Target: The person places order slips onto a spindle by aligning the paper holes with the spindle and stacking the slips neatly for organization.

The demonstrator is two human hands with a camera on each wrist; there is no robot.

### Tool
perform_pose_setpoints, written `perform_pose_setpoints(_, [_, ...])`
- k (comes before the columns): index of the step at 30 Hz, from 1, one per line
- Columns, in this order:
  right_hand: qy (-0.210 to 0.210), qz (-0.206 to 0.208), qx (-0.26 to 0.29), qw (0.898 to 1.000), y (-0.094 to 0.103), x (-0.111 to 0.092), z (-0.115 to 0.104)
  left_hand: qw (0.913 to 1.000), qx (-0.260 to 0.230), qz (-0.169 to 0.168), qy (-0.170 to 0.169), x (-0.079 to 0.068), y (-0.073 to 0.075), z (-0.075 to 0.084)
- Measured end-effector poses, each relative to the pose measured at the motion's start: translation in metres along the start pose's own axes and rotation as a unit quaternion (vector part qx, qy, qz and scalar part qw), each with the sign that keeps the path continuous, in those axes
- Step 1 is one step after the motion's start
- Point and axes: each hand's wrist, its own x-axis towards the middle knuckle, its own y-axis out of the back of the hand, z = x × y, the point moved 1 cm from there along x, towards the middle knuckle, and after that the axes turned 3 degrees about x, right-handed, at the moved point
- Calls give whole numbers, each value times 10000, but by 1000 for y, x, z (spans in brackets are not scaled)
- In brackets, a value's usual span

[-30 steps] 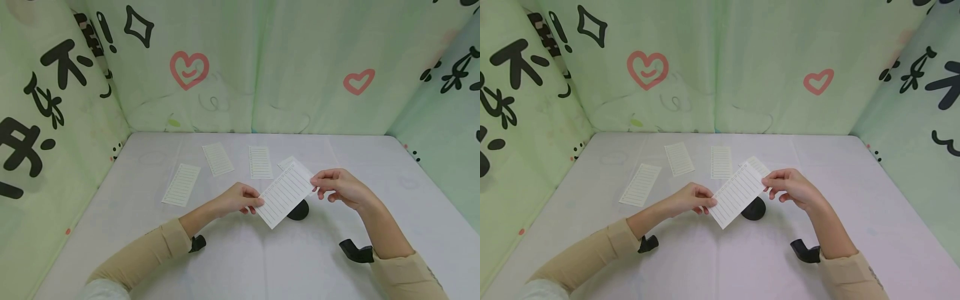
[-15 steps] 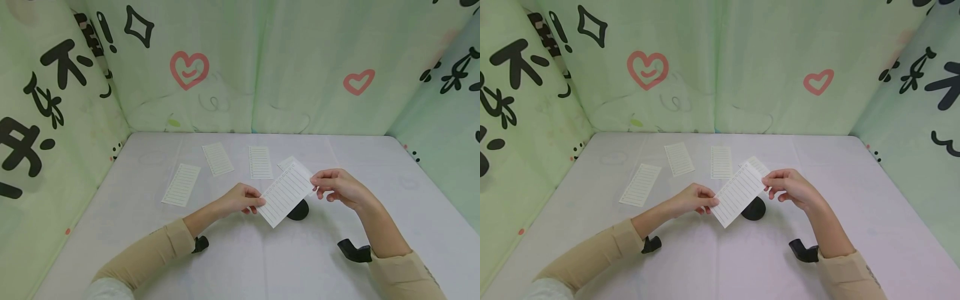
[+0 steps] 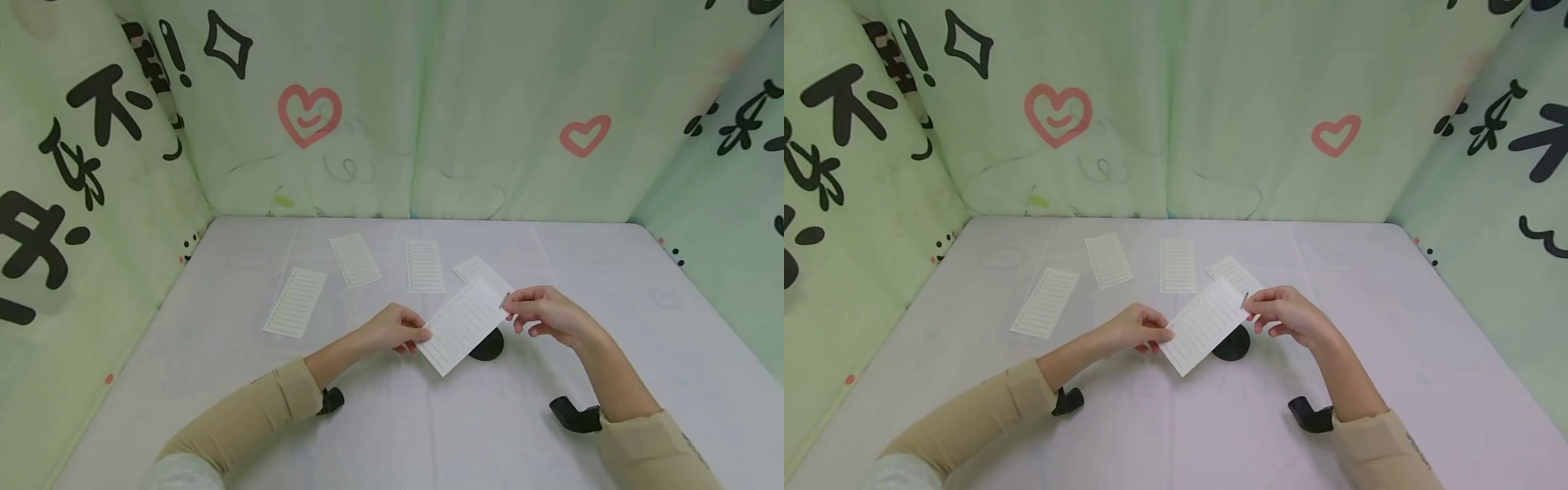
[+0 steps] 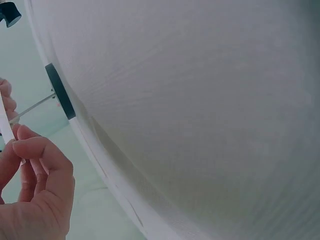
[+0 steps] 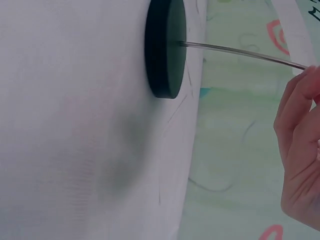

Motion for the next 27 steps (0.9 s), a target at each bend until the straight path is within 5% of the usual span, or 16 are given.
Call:
perform_pose_setpoints(17, [-447, -642, -950, 9924, 8, 21, 25, 9906, -122, -464, 1282, 4, -3, -12])
perform_pose_setpoints(27, [-782, -671, -1260, 9867, 5, 30, 30, 9840, -244, -746, 1601, 7, -2, -15])
